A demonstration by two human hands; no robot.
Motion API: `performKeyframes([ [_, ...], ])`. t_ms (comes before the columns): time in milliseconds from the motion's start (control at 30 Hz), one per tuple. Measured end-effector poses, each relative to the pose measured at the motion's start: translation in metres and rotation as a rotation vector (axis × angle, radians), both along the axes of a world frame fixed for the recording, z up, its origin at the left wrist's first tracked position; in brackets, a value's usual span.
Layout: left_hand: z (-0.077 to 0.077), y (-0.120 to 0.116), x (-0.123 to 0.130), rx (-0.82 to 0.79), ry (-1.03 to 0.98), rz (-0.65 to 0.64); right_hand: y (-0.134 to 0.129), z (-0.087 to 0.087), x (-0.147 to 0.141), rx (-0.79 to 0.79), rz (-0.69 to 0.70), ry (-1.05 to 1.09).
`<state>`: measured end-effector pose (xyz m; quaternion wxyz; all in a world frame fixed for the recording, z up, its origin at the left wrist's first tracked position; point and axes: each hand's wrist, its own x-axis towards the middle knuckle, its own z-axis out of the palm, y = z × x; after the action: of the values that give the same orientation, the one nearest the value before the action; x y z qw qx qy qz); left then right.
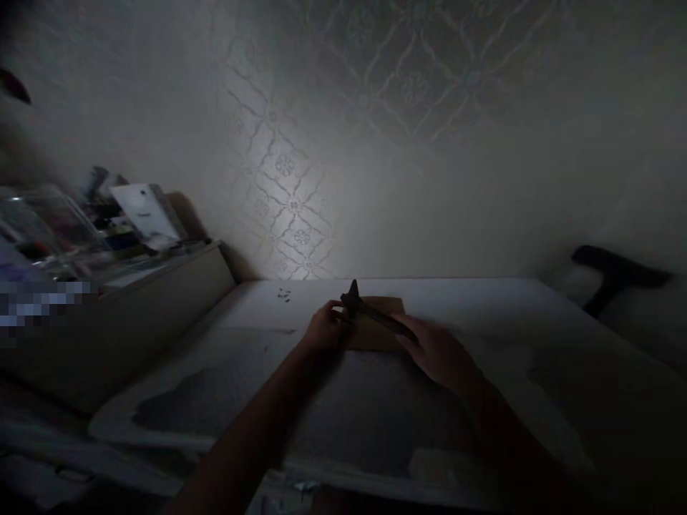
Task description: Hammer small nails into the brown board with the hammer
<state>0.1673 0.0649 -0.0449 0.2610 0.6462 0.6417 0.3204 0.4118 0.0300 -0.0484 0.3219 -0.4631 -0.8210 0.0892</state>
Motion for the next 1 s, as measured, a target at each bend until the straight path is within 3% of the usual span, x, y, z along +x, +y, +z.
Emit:
performKeyframes([
  [1000,0.0007,0.0000,0.0007,-0.004,0.013,0.013,-0.0021,0.0014,-0.0002,0.008,-0.006,0.015],
])
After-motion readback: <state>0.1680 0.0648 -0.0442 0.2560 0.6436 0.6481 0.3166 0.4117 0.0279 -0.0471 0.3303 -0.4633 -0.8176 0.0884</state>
